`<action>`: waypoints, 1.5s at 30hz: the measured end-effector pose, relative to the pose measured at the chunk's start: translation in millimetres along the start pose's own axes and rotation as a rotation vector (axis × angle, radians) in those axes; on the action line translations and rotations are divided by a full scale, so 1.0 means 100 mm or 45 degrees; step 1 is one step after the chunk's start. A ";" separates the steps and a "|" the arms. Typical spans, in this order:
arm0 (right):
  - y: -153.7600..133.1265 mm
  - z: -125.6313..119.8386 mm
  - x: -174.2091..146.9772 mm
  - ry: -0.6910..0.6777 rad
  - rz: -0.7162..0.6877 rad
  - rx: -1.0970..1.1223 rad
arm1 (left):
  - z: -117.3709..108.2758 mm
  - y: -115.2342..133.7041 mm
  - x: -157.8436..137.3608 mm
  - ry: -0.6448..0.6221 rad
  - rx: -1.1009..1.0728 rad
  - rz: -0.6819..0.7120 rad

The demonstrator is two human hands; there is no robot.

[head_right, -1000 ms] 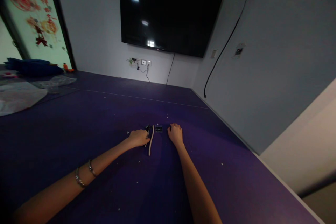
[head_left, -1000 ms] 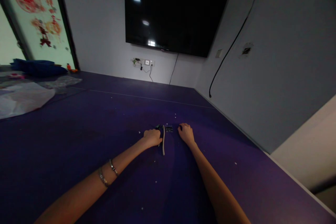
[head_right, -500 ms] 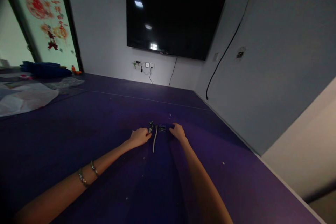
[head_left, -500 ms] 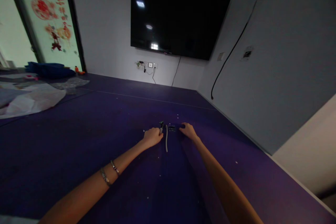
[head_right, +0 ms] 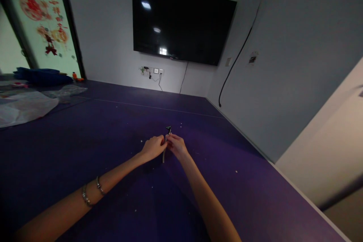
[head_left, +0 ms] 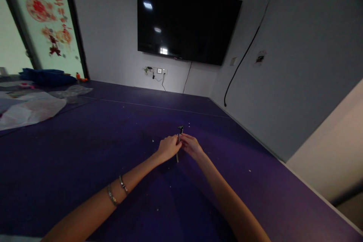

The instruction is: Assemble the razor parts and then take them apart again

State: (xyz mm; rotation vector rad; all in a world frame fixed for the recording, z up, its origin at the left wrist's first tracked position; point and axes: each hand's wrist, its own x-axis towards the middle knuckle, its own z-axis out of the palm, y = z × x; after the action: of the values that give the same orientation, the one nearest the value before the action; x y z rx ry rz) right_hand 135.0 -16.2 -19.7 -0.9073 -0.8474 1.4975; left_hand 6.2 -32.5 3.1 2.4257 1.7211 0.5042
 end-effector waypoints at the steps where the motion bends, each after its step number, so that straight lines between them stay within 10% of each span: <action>1: 0.00 0.00 -0.01 0.013 -0.007 -0.006 | 0.01 0.02 0.00 0.007 -0.004 0.006; 8: -0.16 -0.39 -0.08 0.209 -0.085 -0.437 | 0.12 0.02 0.07 -0.117 -0.243 0.098; 22: -0.67 -1.72 -0.16 0.735 -0.153 -1.700 | 0.27 -0.08 0.14 -0.226 0.158 -0.020; 38: -0.55 -1.57 -0.27 0.680 -0.269 -2.185 | 0.31 -0.09 0.09 -0.134 0.153 -0.010; 42: -0.46 -1.25 -0.23 0.611 -0.567 -1.811 | 0.25 0.02 0.06 -0.084 0.136 0.015; 45: -0.33 -0.88 -0.18 0.518 -0.460 -1.224 | 0.18 0.19 0.02 -0.063 0.121 0.069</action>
State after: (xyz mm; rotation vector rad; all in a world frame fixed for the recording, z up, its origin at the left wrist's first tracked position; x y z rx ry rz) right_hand 230.0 -28.4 -27.6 -1.5754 -1.3509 0.5024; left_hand 29.3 -35.6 -8.0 2.5331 1.7009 0.3732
